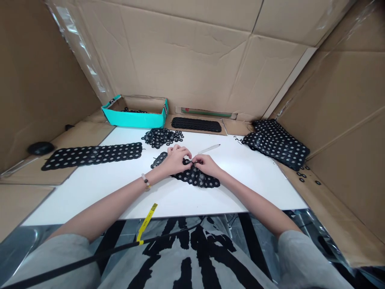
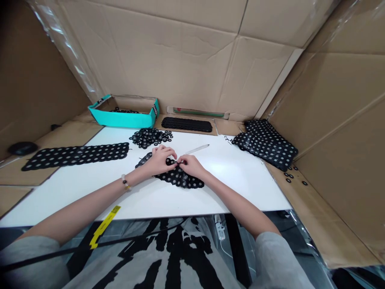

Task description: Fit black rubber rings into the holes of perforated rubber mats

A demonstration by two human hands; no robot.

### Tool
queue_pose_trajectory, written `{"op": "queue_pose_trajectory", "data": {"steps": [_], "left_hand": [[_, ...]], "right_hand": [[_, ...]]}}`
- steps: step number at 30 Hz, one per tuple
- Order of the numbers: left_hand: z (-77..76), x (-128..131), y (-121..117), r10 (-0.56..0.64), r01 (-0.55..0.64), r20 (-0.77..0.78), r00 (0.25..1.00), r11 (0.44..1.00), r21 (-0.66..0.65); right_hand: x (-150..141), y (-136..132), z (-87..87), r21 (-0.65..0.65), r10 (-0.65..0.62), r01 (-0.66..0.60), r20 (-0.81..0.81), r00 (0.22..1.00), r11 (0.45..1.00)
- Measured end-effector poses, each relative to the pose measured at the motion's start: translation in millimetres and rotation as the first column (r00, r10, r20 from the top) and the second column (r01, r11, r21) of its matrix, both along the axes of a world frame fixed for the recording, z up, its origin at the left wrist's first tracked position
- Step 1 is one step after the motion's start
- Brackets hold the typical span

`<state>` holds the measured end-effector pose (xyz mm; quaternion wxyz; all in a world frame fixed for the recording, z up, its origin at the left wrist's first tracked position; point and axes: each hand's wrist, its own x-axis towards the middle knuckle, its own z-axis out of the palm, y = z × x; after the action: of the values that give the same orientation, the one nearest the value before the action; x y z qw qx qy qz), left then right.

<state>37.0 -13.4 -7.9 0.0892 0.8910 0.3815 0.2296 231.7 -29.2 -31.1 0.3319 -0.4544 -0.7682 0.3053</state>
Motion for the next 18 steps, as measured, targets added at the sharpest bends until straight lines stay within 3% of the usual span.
{"op": "queue_pose_trajectory", "data": {"steps": [3, 6, 8, 10, 13, 16, 18], "left_hand": [[3.1, 0.3, 2.1, 0.043, -0.044, -0.032, 0.999, 0.998, -0.045], [7.3, -1.9, 12.1, 0.062, -0.07, -0.045, 0.997, 0.974, -0.214], [10.5, -11.3, 25.4, 0.162, -0.161, -0.017, 0.987, 0.952, -0.262], [13.1, -29.1, 42.6, 0.333, -0.323, 0.035, 0.942, 0.93, -0.174], [14.1, -62.0, 67.0, 0.533, -0.535, 0.108, 0.839, 0.845, -0.012], [12.6, -80.9, 78.4, 0.602, -0.606, 0.088, 0.794, 0.795, 0.033], [11.8, -79.4, 76.9, 0.577, -0.584, 0.093, 0.811, 0.809, 0.066]], "right_hand": [[0.5, 0.3, -1.1, -0.015, -0.015, 0.016, 0.028, 0.999, 1.0], [1.2, 1.8, -3.9, -0.02, -0.01, 0.01, 0.021, 1.0, 1.0], [1.9, 3.1, -6.3, -0.031, -0.009, 0.009, -0.002, 1.0, 0.999], [3.0, 4.2, -8.5, -0.042, -0.007, 0.007, -0.019, 1.0, 0.999], [4.2, 4.6, -9.9, -0.047, 0.008, -0.009, -0.01, 1.0, 0.999], [4.3, 3.8, -8.6, -0.056, 0.007, -0.006, 0.008, 1.0, 0.998], [4.8, 3.4, -6.3, -0.069, 0.01, -0.009, 0.01, 1.0, 0.998]]}}
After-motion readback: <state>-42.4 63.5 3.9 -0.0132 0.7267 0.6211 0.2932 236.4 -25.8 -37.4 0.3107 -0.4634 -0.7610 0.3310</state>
